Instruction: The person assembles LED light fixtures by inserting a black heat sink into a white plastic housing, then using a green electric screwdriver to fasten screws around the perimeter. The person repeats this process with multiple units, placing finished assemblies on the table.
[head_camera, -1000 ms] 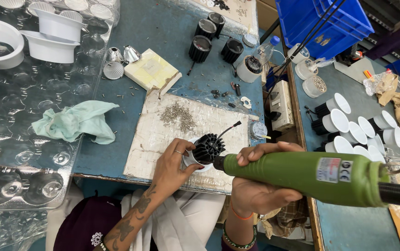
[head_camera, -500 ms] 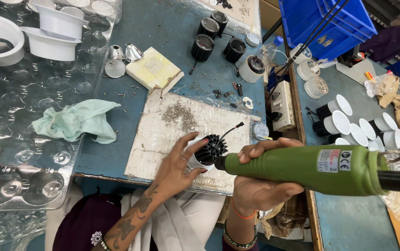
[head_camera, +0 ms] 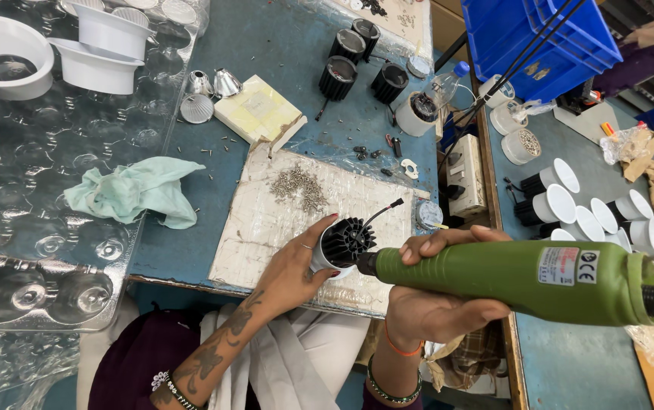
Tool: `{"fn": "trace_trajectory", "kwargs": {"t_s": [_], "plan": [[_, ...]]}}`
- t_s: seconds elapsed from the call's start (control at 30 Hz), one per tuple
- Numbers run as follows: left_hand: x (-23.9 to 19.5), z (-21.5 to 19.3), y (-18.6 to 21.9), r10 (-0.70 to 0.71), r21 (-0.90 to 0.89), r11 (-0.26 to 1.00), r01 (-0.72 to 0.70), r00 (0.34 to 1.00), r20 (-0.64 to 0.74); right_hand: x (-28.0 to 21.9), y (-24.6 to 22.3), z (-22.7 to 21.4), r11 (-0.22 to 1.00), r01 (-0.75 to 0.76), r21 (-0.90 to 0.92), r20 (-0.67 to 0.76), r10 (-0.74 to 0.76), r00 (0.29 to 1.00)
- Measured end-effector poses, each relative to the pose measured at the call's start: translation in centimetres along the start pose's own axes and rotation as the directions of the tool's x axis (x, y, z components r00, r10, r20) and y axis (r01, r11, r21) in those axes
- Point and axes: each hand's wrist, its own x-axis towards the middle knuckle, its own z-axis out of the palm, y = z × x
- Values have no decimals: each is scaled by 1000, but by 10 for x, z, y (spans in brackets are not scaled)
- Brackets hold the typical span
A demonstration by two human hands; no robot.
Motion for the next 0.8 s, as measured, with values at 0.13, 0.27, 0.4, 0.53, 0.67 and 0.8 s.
{"fn": "trace_trajectory", "kwargs": {"t_s": [0.13, 0.27, 0.4, 0.53, 0.67, 0.8], "plan": [[0, 0, -1, 11, 3, 1000, -11, 1000, -16, 0, 3, 2, 1000, 11, -23, 16, -11, 1000], [-1, 1, -2, -2, 3, 1000, 2, 1000, -11, 2, 3, 5, 999, 17, -35, 23, -16, 1000], [0, 1, -3, 1, 4, 1000, -1, 1000, -7, 2, 2, 6, 999, 13, -39, 30, -12, 999], [0, 1, -4, 16, -6, 1000, -16, 1000, -18, 2, 3, 8, 999, 9, -38, 26, -8, 1000], [1, -1, 0, 33, -1, 999, -33, 999, -38, 2, 1, 14, 999, -23, -47, 28, 24, 999], [13, -6, 0, 130, -30, 991, -130, 991, 20, 2, 0, 17, 998, -47, -48, 39, 49, 998]]}}
